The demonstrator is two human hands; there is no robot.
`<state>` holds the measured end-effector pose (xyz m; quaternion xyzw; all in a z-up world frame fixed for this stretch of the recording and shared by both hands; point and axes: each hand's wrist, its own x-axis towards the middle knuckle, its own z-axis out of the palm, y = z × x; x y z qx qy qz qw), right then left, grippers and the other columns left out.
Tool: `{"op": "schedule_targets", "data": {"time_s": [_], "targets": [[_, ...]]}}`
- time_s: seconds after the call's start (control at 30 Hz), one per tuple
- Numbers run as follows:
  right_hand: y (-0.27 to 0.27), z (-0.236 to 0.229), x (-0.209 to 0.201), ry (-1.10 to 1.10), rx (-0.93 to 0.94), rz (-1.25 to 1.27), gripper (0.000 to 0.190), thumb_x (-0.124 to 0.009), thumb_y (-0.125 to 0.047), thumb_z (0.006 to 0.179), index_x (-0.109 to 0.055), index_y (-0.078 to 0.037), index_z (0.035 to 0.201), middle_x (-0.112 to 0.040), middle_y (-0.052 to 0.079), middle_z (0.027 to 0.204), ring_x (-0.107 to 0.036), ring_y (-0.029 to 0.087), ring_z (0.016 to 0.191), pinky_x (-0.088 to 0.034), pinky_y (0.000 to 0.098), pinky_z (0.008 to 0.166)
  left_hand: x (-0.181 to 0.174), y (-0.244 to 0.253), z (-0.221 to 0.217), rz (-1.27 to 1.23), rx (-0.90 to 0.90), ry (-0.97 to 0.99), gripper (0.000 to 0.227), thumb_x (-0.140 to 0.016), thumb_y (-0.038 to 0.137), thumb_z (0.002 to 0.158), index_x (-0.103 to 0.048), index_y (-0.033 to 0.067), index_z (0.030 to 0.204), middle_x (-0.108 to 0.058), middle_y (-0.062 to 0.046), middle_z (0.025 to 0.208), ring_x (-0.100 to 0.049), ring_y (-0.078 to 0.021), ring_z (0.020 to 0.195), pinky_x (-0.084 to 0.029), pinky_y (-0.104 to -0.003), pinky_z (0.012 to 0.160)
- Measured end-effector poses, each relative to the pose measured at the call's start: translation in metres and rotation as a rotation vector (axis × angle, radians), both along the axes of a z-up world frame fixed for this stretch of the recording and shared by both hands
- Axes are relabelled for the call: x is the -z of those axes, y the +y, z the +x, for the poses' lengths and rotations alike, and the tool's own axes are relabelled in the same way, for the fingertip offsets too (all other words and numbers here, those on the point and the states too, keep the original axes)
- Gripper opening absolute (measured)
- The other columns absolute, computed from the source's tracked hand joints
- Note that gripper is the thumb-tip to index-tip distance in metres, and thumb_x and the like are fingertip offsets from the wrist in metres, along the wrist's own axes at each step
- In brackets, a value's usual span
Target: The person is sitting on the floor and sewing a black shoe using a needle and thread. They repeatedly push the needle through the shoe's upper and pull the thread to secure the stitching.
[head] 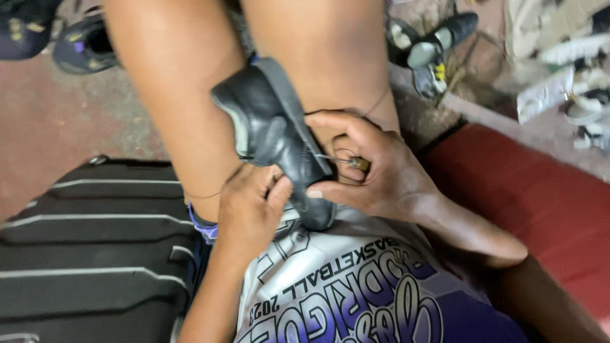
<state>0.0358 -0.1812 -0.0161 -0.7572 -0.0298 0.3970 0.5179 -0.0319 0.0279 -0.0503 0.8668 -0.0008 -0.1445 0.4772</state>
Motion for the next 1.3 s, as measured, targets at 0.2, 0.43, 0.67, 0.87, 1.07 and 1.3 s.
{"op": "schedule_targets", "data": {"time_s": [0.2, 0.43, 0.67, 0.87, 1.07, 1.3], "targets": [[-0.012, 0.012, -0.016, 0.130, -0.455, -0.535, 0.114, -0.079, -0.058, 0.082, -0.016, -0.021, 0.169, -0.066, -0.001, 0.068, -0.050, 0.008, 0.048, -0.054, 0.0289, 0.053, 0.017, 0.006, -0.003, -0.269, -0.083, 0.149, 0.032, -0.071, 0.009, 0.095, -0.047, 0.0040, 0.074, -0.047, -0.007, 0.064, -0.047, -0.0224, 0.062, -0.041, -0.035, 0.062], [-0.030, 0.004, -0.012, -0.470, -0.346, -0.197, 0.096, -0.067, -0.062, 0.085, -0.032, -0.007, 0.156, -0.051, 0.025, 0.152, -0.074, 0.024, 0.093, -0.064, 0.0301, 0.061, 0.025, -0.005, -0.020, -0.372, -0.290, 0.025, 0.042, -0.061, -0.012, 0.088, -0.027, 0.0064, 0.073, -0.032, -0.002, 0.069, -0.031, -0.0144, 0.068, -0.030, -0.031, 0.063], [-0.033, -0.007, 0.021, -0.390, -0.435, -0.099, 0.037, -0.065, -0.045, 0.098, -0.065, -0.010, 0.108, -0.074, 0.004, 0.088, -0.069, 0.013, 0.063, -0.053, 0.0309, 0.053, 0.023, -0.003, -0.024, -0.772, -0.464, 0.414, 0.036, -0.051, -0.016, 0.091, -0.032, 0.0104, 0.075, -0.034, 0.008, 0.073, -0.030, -0.0008, 0.067, -0.025, -0.019, 0.057], [-0.045, 0.012, 0.016, -0.426, -0.104, 0.289, 0.025, -0.056, -0.024, 0.113, -0.061, -0.009, 0.093, -0.067, 0.005, 0.093, -0.064, 0.010, 0.076, -0.055, 0.0255, 0.059, 0.003, 0.003, -0.003, -0.764, -0.344, 0.594, 0.037, -0.052, -0.005, 0.093, -0.060, 0.0100, 0.126, -0.065, 0.000, 0.091, -0.062, -0.0045, 0.073, -0.053, -0.018, 0.063], [-0.023, 0.014, 0.007, -0.026, 0.271, 0.558, 0.022, -0.051, -0.021, 0.104, -0.059, -0.008, 0.089, -0.071, 0.008, 0.099, -0.061, 0.007, 0.066, -0.048, 0.0173, 0.048, 0.000, 0.005, 0.005, -0.242, -0.065, 0.179, 0.010, -0.073, 0.004, 0.094, -0.064, 0.0027, 0.089, -0.054, -0.005, 0.067, -0.052, -0.0143, 0.064, -0.045, -0.030, 0.065], [0.010, 0.006, 0.016, -0.121, 0.024, 0.451, 0.010, -0.061, -0.007, 0.103, -0.062, -0.004, 0.093, -0.064, 0.002, 0.081, -0.055, 0.008, 0.061, -0.043, 0.0245, 0.056, 0.010, -0.006, -0.002, -0.270, -0.227, 0.135, 0.040, -0.078, 0.003, 0.086, -0.042, 0.0036, 0.070, -0.045, -0.006, 0.063, -0.042, -0.0191, 0.058, -0.036, -0.034, 0.057]]}}
